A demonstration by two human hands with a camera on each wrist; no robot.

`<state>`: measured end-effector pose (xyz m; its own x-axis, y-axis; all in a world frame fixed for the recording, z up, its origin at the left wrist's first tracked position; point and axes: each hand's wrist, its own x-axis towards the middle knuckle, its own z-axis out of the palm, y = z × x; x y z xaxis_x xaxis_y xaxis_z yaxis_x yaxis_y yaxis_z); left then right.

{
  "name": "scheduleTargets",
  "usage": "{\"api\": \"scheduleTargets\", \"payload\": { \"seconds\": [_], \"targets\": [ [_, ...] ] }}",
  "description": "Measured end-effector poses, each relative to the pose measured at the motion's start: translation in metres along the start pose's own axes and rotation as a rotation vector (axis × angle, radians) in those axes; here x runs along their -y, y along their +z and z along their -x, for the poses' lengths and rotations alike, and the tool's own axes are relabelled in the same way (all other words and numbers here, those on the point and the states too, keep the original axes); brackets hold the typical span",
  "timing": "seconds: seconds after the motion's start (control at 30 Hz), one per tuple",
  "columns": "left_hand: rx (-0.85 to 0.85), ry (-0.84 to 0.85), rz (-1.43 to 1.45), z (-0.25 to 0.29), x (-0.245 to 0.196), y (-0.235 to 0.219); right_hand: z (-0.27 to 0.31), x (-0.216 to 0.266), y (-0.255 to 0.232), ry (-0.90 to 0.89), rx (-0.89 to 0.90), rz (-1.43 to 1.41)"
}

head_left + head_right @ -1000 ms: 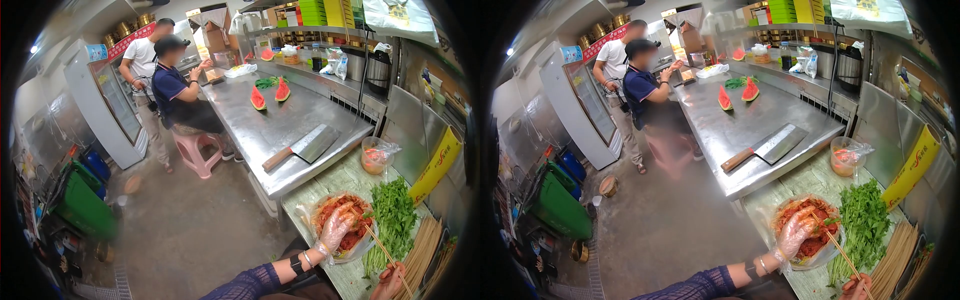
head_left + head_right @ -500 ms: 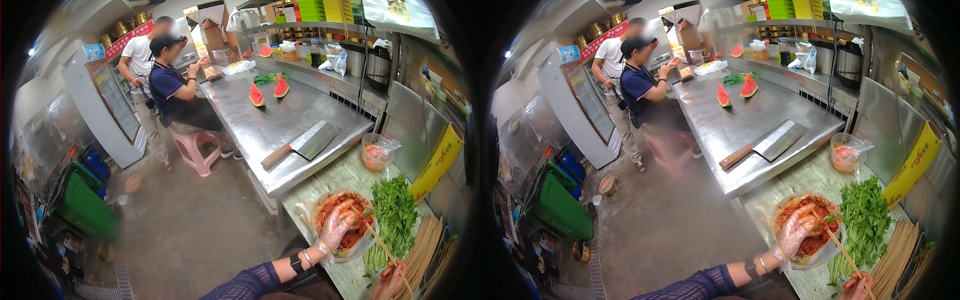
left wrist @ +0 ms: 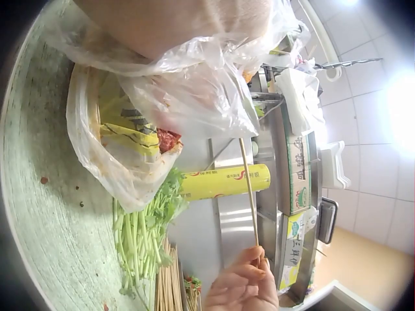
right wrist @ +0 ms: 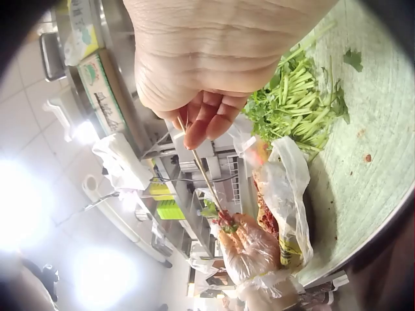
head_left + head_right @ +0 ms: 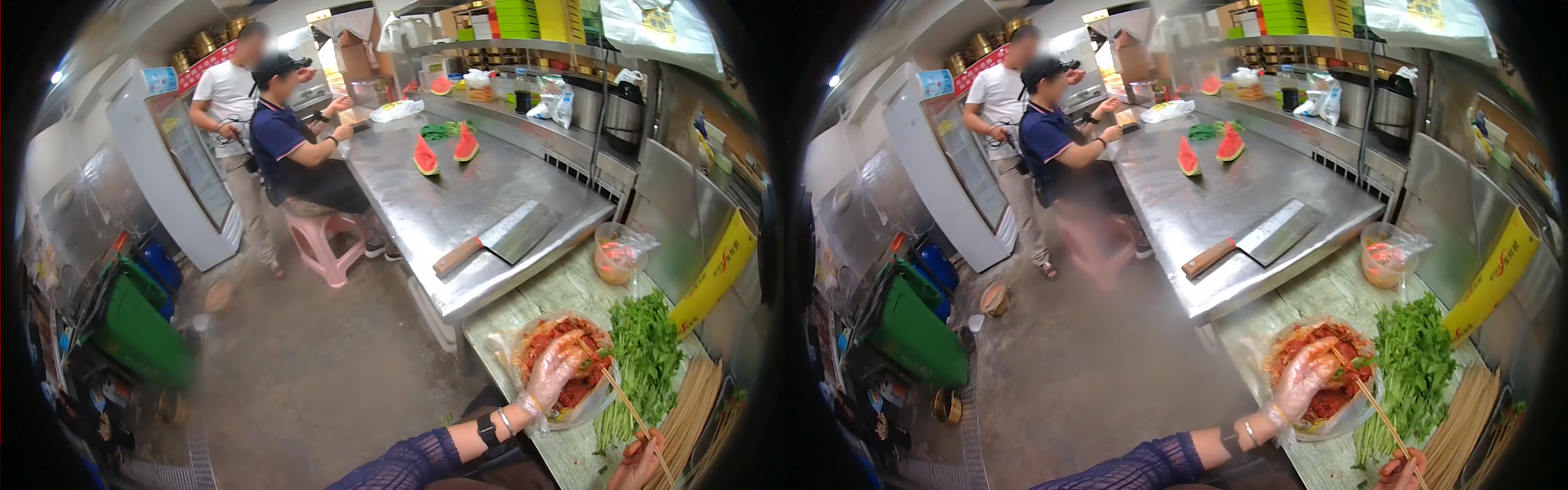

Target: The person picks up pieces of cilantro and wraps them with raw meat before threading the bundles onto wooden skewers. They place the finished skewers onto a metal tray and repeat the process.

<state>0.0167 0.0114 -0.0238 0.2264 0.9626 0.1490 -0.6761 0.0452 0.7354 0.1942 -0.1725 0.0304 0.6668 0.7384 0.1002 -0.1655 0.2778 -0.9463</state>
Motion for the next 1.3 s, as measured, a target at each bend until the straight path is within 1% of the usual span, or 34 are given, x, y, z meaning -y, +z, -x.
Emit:
{"api": "scheduleTargets", "payload": {
  "seconds": [0.03,0.07,0.1,0.17,0.23,0.27,0.3,0.37,0.43,0.47,0.53,0.6,0.67,0.77,0.87,0.9,1.0,1.03,1.07,1.1,1.13,1.17,1.2,1.27,1.3],
  "targets": [
    [0.003,0.01,-0.031,0.001,-0.002,0.007,-0.005,-0.007,-0.005,0.007,-0.001,-0.085],
    [-0.051,0.287,-0.263,0.002,-0.003,0.011,-0.012,-0.024,-0.016,0.003,-0.04,-0.154],
    [-0.023,0.274,-0.374,0.002,-0.007,0.017,-0.011,-0.036,-0.031,-0.014,-0.108,-0.21],
    [0.05,0.287,-0.534,0.006,-0.023,0.023,-0.006,-0.025,-0.03,-0.112,-0.128,-0.258],
    [0.107,0.271,-0.594,0.006,-0.025,0.027,-0.008,-0.012,-0.044,-0.081,-0.228,-0.361],
    [0.119,0.234,-0.552,0.004,-0.022,0.028,-0.008,-0.005,-0.056,-0.06,-0.235,-0.491],
    [0.146,0.271,-0.733,0.004,-0.017,0.025,-0.008,0.006,-0.072,-0.042,-0.087,-0.587],
    [0.08,0.238,-0.522,0.001,0.004,0.009,-0.007,0.026,-0.088,-0.124,-0.199,-0.478],
    [0.012,0.078,-0.345,0.005,-0.008,0.017,-0.012,0.044,-0.111,-0.256,-0.345,-0.423],
    [0.003,0.024,-0.276,0.005,-0.01,0.02,-0.019,0.048,-0.121,-0.313,-0.403,-0.404],
    [0.07,0.028,-0.251,0.003,-0.008,0.015,-0.037,0.061,-0.151,-0.374,-0.498,-0.398],
    [0.018,-0.059,-0.163,0.003,-0.012,0.018,-0.06,0.071,-0.183,-0.423,-0.58,-0.394],
    [0.002,-0.045,-0.179,0.005,-0.013,0.023,-0.087,0.079,-0.215,-0.46,-0.654,-0.389],
    [-0.019,-0.033,-0.192,0.004,-0.011,0.022,-0.122,0.077,-0.249,-0.395,-0.719,-0.426],
    [0.006,-0.016,-0.211,0.002,-0.008,0.015,-0.147,0.054,-0.272,-0.331,-0.742,-0.473],
    [0.018,-0.009,-0.223,0.002,-0.009,0.015,-0.15,0.048,-0.272,-0.298,-0.787,-0.453],
    [0.009,-0.026,-0.24,0.004,-0.012,0.021,-0.151,0.031,-0.272,-0.235,-0.81,-0.586],
    [-0.011,-0.044,-0.265,0.003,-0.011,0.023,-0.146,0.03,-0.27,-0.204,-0.754,-0.603],
    [-0.048,-0.059,-0.301,0.004,-0.01,0.024,-0.14,0.027,-0.267,-0.188,-0.634,-0.648],
    [-0.001,-0.034,-0.334,0.006,-0.012,0.028,-0.135,0.022,-0.267,-0.137,-0.469,-0.683],
    [-0.031,-0.034,-0.295,0.008,-0.011,0.028,-0.128,0.024,-0.25,-0.059,-0.383,-0.617],
    [0.022,-0.02,-0.262,0.009,-0.012,0.023,-0.121,0.028,-0.227,0.019,-0.337,-0.491],
    [0.023,-0.044,-0.215,0.008,-0.013,0.02,-0.113,0.029,-0.204,0.078,-0.265,-0.396],
    [0.047,-0.038,-0.141,0.005,-0.012,0.018,-0.097,0.031,-0.153,0.144,-0.16,-0.149],
    [0.013,-0.043,-0.154,0.006,-0.013,0.022,-0.094,0.03,-0.134,0.172,-0.092,-0.029]
  ]
}}
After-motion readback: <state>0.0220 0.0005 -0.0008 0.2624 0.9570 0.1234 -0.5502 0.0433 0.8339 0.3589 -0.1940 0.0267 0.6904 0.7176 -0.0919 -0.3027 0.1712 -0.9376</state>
